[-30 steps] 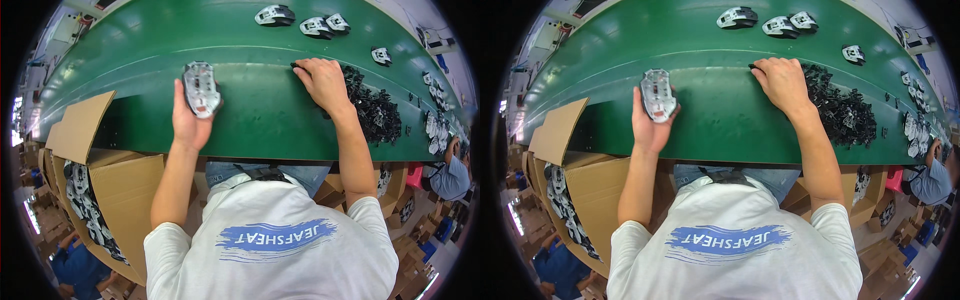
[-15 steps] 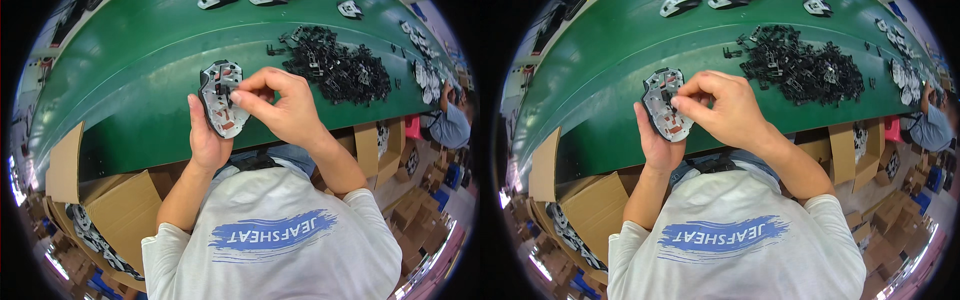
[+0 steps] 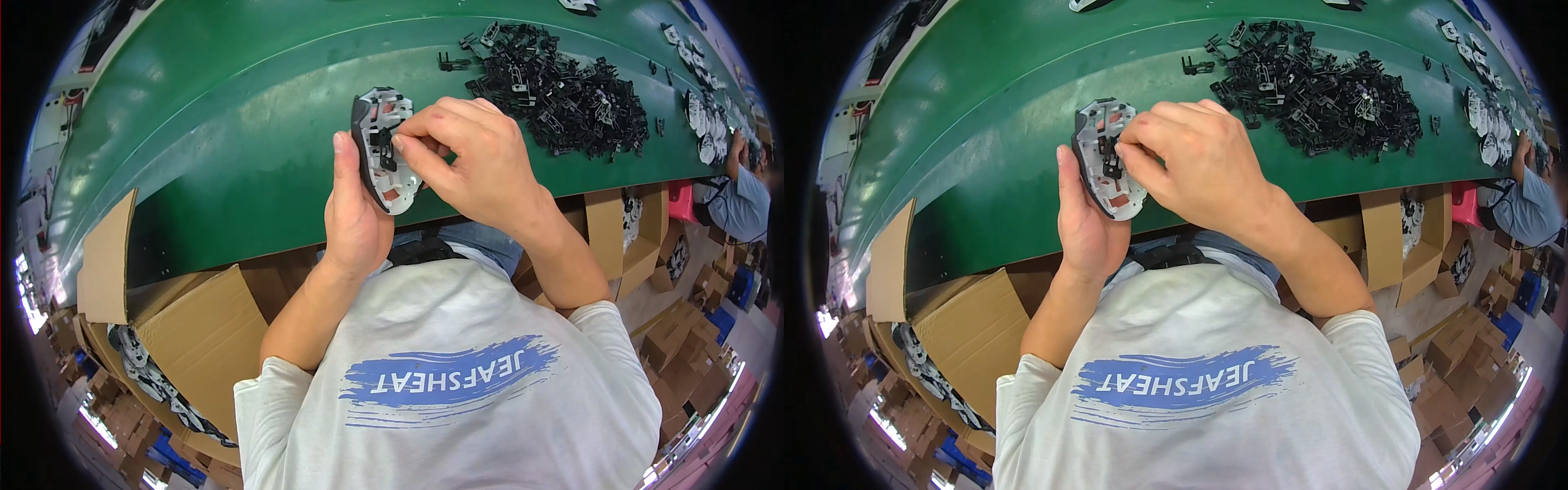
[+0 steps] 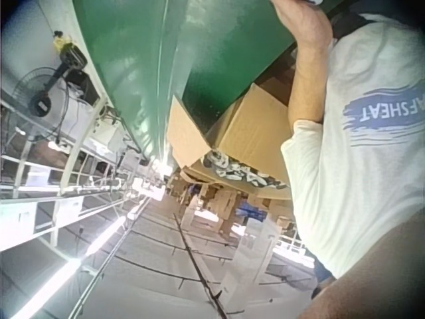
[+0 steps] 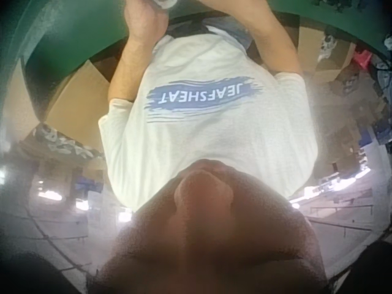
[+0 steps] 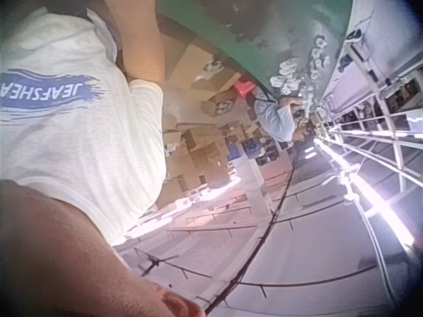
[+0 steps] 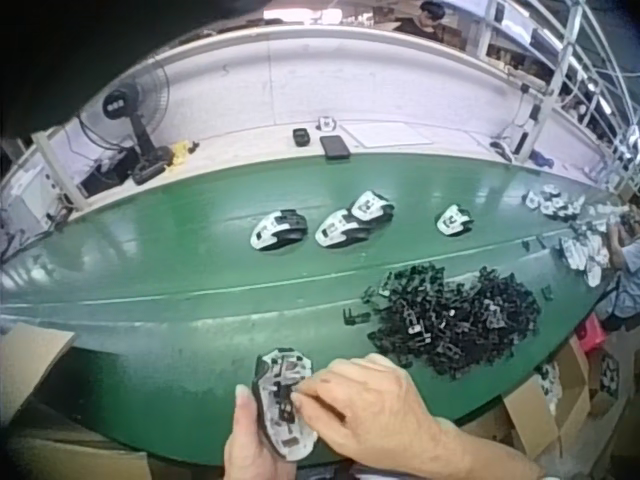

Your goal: The person picks up a mouse shell and a black plastic component by hand, fits the component into the shell, and presses it into place. After repeating this process for several shells, the person places the assembled mouse shells on the conveyor belt.

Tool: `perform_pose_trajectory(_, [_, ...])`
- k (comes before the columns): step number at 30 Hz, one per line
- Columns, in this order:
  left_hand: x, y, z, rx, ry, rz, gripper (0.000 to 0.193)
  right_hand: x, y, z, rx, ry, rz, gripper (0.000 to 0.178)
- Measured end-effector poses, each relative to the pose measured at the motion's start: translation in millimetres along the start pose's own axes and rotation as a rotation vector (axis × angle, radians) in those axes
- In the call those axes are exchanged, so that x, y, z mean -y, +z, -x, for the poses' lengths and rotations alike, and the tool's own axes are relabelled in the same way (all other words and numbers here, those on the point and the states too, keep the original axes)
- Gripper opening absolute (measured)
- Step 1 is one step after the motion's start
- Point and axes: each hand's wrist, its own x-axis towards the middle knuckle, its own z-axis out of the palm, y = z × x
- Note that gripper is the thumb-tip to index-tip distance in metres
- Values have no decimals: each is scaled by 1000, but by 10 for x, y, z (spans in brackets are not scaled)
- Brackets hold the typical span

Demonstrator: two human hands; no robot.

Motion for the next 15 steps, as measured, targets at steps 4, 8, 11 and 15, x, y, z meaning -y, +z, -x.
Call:
perform_pose_trajectory(4, [-34,53,-3,-9,-94,-31,64,-40,-1,10,-59,-157,183,9])
perform_pose_trajectory(8, [-142,13,-26,57,-181,118,63,-44,-77,30,-51,-240,217,11])
perform_pose_trajectory(11, [-113,119,-2,-10,-189,61,63,-21,-36,81,-89,-249,216,10])
perform_pose_trajectory(15, [-54,88,14,-33,-152,-37,62,-31,6,137,-136,-220,261,10])
